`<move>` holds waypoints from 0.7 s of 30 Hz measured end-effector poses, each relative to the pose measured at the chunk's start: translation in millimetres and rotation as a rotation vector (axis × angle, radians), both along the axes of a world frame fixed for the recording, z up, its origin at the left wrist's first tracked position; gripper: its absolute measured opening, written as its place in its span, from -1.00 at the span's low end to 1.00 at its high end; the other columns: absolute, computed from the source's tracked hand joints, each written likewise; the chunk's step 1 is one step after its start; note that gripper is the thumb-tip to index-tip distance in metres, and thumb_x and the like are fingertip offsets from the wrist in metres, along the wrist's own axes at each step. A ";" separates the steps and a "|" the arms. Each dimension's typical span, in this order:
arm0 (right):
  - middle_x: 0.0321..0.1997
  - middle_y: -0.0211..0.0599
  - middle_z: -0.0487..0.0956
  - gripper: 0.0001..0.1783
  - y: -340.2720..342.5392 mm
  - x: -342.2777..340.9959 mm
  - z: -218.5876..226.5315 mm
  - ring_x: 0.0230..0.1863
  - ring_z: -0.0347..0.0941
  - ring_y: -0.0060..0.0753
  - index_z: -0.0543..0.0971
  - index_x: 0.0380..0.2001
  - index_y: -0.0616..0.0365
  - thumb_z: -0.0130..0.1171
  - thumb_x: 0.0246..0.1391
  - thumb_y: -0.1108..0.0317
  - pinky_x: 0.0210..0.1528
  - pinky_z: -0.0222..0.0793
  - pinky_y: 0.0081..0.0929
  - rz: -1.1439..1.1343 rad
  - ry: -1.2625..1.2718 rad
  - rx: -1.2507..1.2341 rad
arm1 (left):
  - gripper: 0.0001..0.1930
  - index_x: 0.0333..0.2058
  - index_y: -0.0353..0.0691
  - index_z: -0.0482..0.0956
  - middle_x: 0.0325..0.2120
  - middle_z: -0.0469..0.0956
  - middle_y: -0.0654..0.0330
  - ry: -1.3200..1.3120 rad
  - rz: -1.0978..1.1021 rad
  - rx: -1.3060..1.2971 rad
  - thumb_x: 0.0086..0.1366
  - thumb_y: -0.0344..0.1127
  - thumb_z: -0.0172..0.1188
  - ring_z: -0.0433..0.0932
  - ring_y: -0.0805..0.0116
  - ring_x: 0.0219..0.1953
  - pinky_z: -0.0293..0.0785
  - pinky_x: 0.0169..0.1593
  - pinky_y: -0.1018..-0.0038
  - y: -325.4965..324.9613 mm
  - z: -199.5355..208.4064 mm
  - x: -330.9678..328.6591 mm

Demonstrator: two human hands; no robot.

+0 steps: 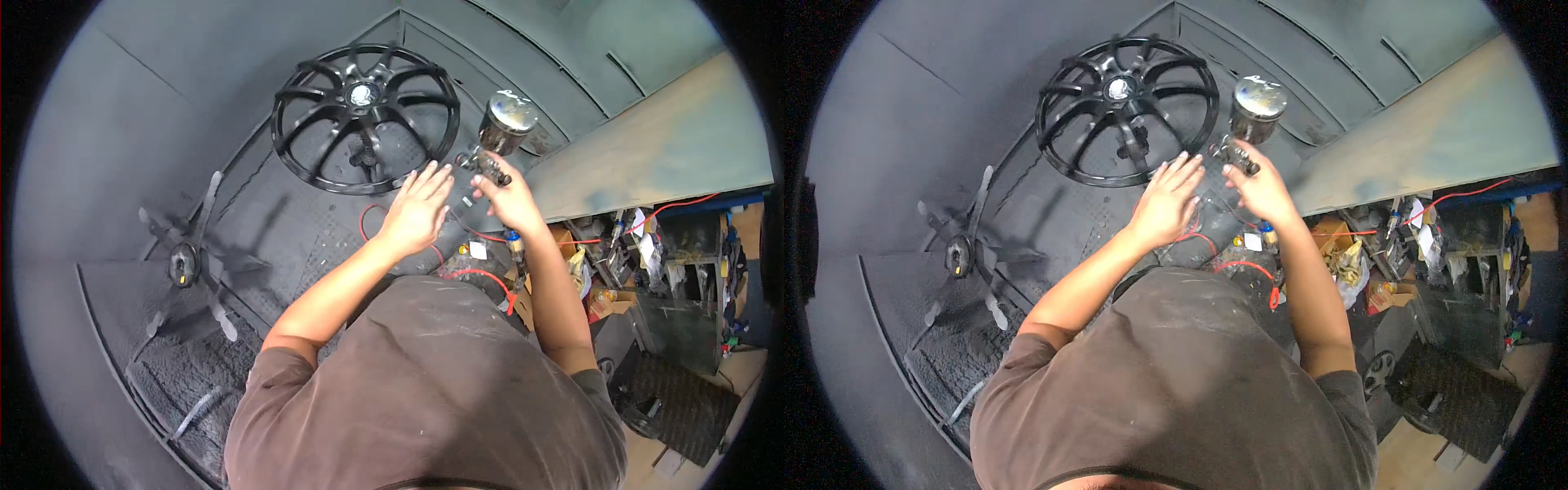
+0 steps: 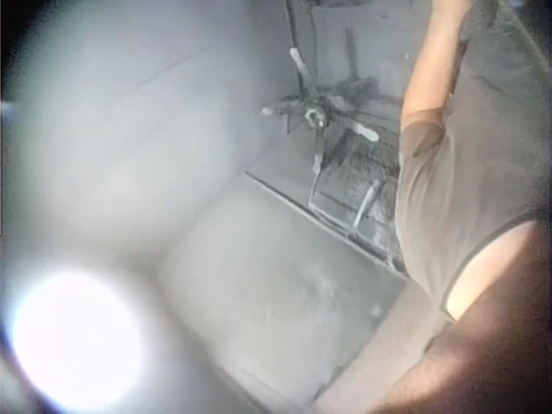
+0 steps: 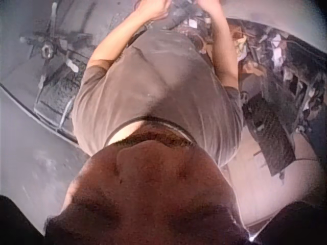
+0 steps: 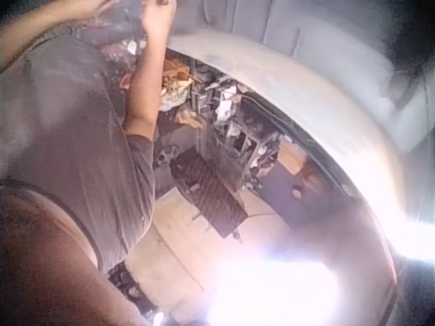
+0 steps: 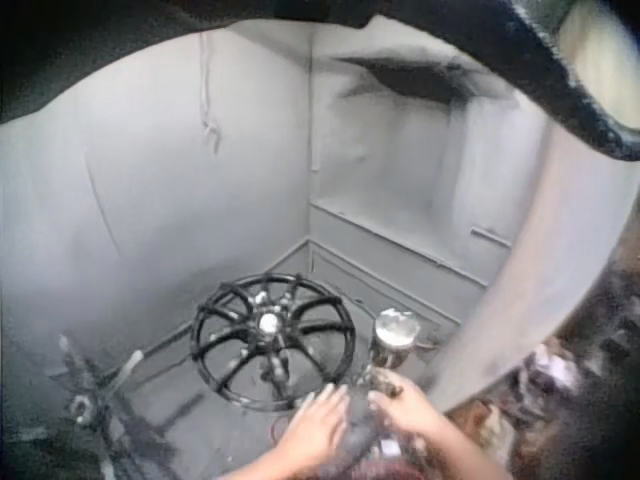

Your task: The person prepares a spray gun, paints a hanging wheel rim by spraying it while turning the rim by hand, and then places the spray gun on a workbench.

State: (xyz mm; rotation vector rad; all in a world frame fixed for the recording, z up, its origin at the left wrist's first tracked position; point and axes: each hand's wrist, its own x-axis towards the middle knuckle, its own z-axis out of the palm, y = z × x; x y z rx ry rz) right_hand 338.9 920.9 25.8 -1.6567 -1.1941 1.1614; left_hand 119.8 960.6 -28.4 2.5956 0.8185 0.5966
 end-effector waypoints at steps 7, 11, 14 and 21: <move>-0.19 -0.37 0.60 -0.36 -32.7 -2.9 17.9 -0.27 0.56 -0.57 0.28 0.35 0.15 0.18 0.23 0.38 -0.57 0.39 -0.65 0.100 0.115 -0.017 | -0.12 0.39 -0.27 0.12 0.45 0.04 -0.01 0.215 0.328 0.246 0.19 -0.09 0.30 -0.02 0.00 0.49 -0.06 0.45 -0.06 35.4 0.8 -16.2; -0.17 -0.35 0.60 -0.40 -47.3 -6.9 23.8 -0.28 0.59 -0.53 0.37 0.31 0.05 0.18 0.19 0.43 -0.52 0.43 -0.58 0.168 0.150 0.017 | -0.11 0.38 -0.26 0.14 0.44 0.07 0.04 0.227 0.332 0.284 0.16 -0.05 0.33 0.00 0.05 0.49 -0.07 0.45 -0.05 42.9 7.1 -36.4; -0.23 -0.40 0.60 -0.41 -50.2 -13.1 23.2 -0.32 0.54 -0.59 0.39 0.30 0.04 0.19 0.20 0.43 -0.53 0.42 -0.60 0.260 0.188 0.004 | -0.14 0.40 -0.19 0.14 0.44 0.08 0.10 0.273 0.265 0.303 0.18 -0.09 0.30 0.02 0.07 0.48 -0.05 0.45 -0.03 42.2 3.7 -45.4; -0.28 -0.45 0.58 -0.39 -42.6 -27.9 30.0 -0.36 0.47 -0.68 0.35 0.34 0.04 0.21 0.23 0.35 -0.55 0.41 -0.62 0.316 0.232 -0.064 | -0.22 0.40 -0.15 0.16 0.45 0.09 0.18 0.315 0.218 0.314 0.25 -0.15 0.23 0.02 0.09 0.49 -0.09 0.45 -0.05 45.8 -5.5 -72.4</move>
